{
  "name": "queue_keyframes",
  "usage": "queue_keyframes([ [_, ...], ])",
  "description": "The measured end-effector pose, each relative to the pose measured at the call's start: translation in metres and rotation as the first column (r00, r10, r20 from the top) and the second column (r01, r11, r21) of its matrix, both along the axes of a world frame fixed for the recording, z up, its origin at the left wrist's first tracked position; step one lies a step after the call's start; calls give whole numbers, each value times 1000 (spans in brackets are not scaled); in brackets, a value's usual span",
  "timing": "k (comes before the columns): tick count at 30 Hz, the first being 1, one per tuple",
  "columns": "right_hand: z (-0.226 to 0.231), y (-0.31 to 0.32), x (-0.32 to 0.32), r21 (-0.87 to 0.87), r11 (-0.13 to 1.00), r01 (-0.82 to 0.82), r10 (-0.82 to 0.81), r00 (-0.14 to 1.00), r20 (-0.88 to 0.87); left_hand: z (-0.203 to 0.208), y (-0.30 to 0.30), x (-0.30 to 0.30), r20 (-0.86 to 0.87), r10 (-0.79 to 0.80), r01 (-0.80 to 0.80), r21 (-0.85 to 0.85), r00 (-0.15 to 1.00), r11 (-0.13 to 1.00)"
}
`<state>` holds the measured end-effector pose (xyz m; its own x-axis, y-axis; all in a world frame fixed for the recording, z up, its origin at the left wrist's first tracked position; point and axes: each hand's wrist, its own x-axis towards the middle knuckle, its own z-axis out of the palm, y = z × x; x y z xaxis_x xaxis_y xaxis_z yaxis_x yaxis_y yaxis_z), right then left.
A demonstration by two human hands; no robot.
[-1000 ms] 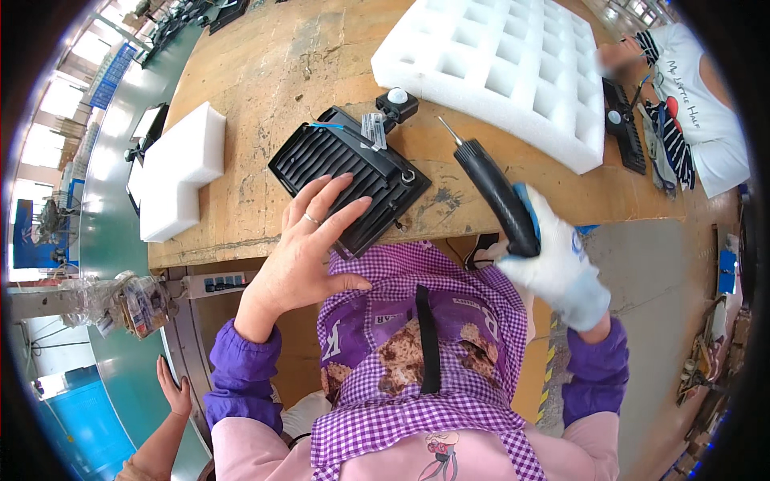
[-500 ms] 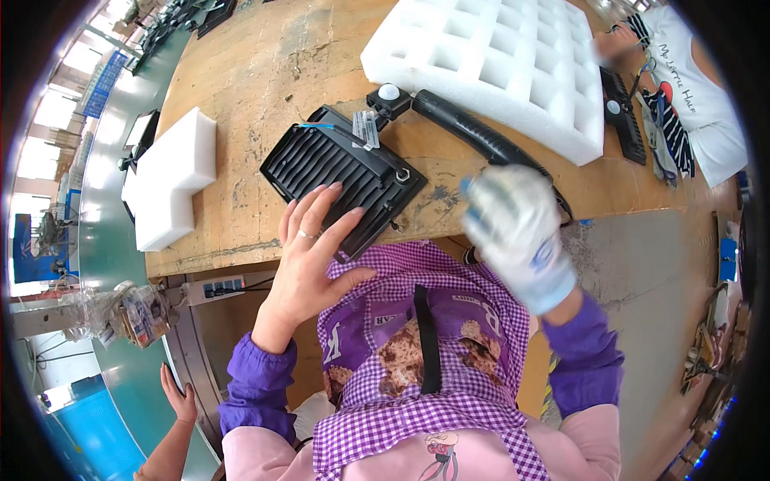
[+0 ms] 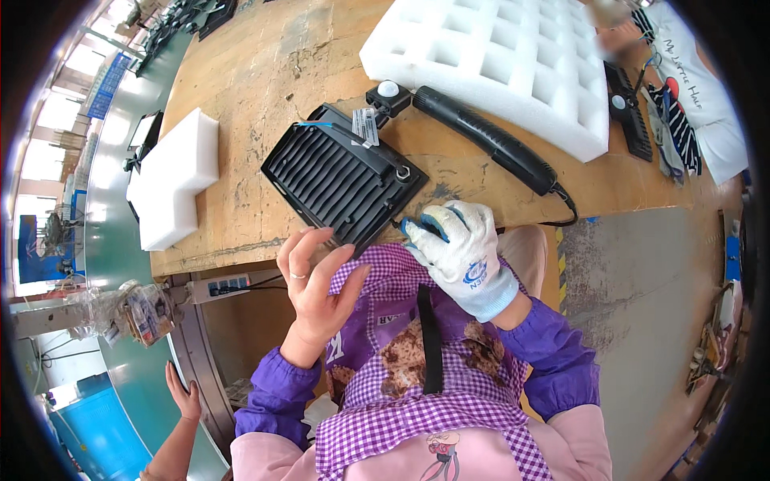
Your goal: The person assembles a floodlight casing by attaching components, driving screws into the housing using an electric screwdriver, and placing the assembled light onto a foam tray.
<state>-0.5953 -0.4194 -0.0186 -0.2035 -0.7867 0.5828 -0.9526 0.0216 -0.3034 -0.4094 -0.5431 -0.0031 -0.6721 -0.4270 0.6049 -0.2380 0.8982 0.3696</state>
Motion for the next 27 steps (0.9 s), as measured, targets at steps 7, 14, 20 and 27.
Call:
queue_keyframes([
  [7, -5, -1, 2, -14, 1000, 2, -3, 998, -62, 10, 7, -35, 50, 77, -74, -56, 996, 996],
  [14, -6, -8, 5, -56, 998, 4, -1, 999, 45, 11, 4, -50, 61, 111, -106, -81, 992, 991],
  [20, -4, 12, 26, -197, 980, 30, 57, 904, 423, 11, 6, -55, 50, 91, -82, -159, 995, 984],
  [27, -4, 22, 45, -81, 997, -12, 69, 647, 759, 10, 9, -62, 28, 101, -95, -176, 994, 980],
])
